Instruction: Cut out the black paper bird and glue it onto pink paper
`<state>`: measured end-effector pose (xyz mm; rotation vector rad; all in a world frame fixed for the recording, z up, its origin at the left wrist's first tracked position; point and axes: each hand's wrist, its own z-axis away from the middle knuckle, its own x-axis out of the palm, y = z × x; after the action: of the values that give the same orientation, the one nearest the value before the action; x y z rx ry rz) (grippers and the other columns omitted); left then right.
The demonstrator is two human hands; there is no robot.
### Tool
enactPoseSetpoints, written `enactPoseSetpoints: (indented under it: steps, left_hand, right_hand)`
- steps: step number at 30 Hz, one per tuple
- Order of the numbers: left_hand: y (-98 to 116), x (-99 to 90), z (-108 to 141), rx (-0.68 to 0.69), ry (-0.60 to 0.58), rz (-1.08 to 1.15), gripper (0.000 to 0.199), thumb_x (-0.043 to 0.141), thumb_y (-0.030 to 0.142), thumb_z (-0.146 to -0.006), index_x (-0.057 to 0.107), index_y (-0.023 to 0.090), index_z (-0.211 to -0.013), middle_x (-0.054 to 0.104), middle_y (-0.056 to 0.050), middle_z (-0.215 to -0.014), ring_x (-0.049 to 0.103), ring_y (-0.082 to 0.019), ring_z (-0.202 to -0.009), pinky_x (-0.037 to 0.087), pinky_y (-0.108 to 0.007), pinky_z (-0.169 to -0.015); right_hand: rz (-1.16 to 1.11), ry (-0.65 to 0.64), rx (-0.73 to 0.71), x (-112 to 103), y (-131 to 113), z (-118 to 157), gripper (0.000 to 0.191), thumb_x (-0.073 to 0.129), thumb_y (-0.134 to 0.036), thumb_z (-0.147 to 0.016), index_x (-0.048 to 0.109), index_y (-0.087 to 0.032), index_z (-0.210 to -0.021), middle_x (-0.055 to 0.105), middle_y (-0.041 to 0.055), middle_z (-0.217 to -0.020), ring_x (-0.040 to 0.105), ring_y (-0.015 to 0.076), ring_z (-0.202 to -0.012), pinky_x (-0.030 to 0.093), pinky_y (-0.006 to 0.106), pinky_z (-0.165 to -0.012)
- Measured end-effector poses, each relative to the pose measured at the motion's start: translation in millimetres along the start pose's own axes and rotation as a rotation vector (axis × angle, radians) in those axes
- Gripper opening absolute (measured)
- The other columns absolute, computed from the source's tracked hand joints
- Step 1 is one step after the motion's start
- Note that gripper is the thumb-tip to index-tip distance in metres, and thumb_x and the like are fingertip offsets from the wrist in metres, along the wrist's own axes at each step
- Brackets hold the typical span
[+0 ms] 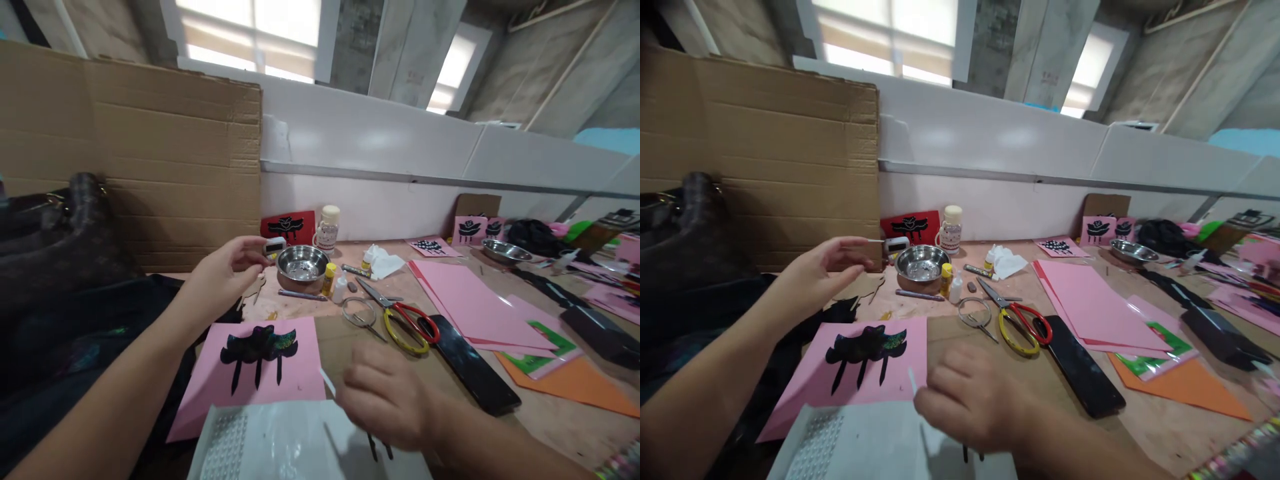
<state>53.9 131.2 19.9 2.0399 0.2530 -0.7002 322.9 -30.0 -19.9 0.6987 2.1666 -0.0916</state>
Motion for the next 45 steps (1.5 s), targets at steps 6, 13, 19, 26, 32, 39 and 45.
enactPoseSetpoints:
  steps: [6,13,19,26,32,39,45]
  left_hand:
    - [-43,29.6,-32,-0.006,-0.056,-0.255,0.040,0.064,0.026,-0.097,0.059,0.017,-0.136,0.075,-0.008,-0.107,0.072,-0.027,-0.102,0.055,-0.051,-0.099]
    - [-58,85.4,-67,0.049,-0.205,-0.368,0.039,0.067,0.037,-0.101,0.062,0.018,-0.135,0.065,-0.012,-0.135,0.068,-0.027,-0.114,0.060,-0.050,-0.095]
    - [-57,93.5,-68,-0.008,-0.164,-0.459,0.035,0.067,0.038,-0.101,0.065,0.018,-0.130,0.066,-0.011,-0.132,0.068,-0.027,-0.111,0.060,-0.047,-0.093]
    - [-1,20.4,-3,0.052,-0.032,-0.548,0.033,0.060,0.025,-0.101,0.064,0.027,-0.134,0.076,-0.009,-0.119,0.072,-0.029,-0.110,0.057,-0.046,-0.100]
    - [2,19.3,117,0.306,-0.209,-0.539,0.048,0.051,0.013,-0.095,0.064,0.030,-0.137,0.079,-0.008,-0.116,0.074,-0.031,-0.106,0.059,-0.048,-0.098]
    - [-8,42.6,160,0.481,-0.249,-0.439,0.056,0.052,0.007,-0.093,0.049,0.025,-0.146,0.078,-0.009,-0.106,0.074,-0.027,-0.096,0.060,-0.045,-0.091]
    - [4,49.8,152,0.496,-0.215,-0.329,0.048,0.063,0.025,-0.101,0.047,0.020,-0.146,0.076,-0.011,-0.112,0.073,-0.025,-0.098,0.059,-0.040,-0.089]
  right_hand:
    - [-0.050,-0.106,0.142,-11,-28,39,0.015,0.060,-0.017,-0.103,0.064,-0.019,-0.088,0.059,-0.0012,-0.062,0.049,0.0158,-0.058,0.036,0.033,-0.056]
    - [-0.169,-0.047,0.168,9,-24,52,0.011,0.054,-0.019,-0.105,0.059,-0.019,-0.095,0.063,-0.0004,-0.069,0.051,0.0151,-0.063,0.037,0.032,-0.061]
    - [-0.196,-0.084,0.159,12,-28,55,0.011,0.056,-0.013,-0.100,0.058,-0.020,-0.092,0.063,-0.0008,-0.069,0.050,0.0147,-0.063,0.036,0.031,-0.061]
    - [-0.248,-0.040,0.151,-7,-28,47,0.024,0.041,-0.009,-0.103,0.061,-0.018,-0.092,0.061,0.0017,-0.066,0.046,0.0165,-0.060,0.033,0.032,-0.057]
    - [-0.176,0.031,-0.036,-19,-29,38,0.024,0.045,-0.010,-0.101,0.068,-0.013,-0.094,0.065,0.0036,-0.064,0.051,0.0175,-0.057,0.038,0.035,-0.056]
    - [-0.042,0.013,-0.239,3,-35,11,0.017,0.058,-0.019,-0.093,0.074,-0.015,-0.089,0.060,0.0003,-0.059,0.050,0.0159,-0.056,0.043,0.032,-0.053]
    - [-0.078,0.040,-0.186,13,-28,6,0.016,0.057,-0.011,-0.091,0.072,-0.012,-0.086,0.060,0.0005,-0.056,0.050,0.0152,-0.052,0.040,0.030,-0.050]
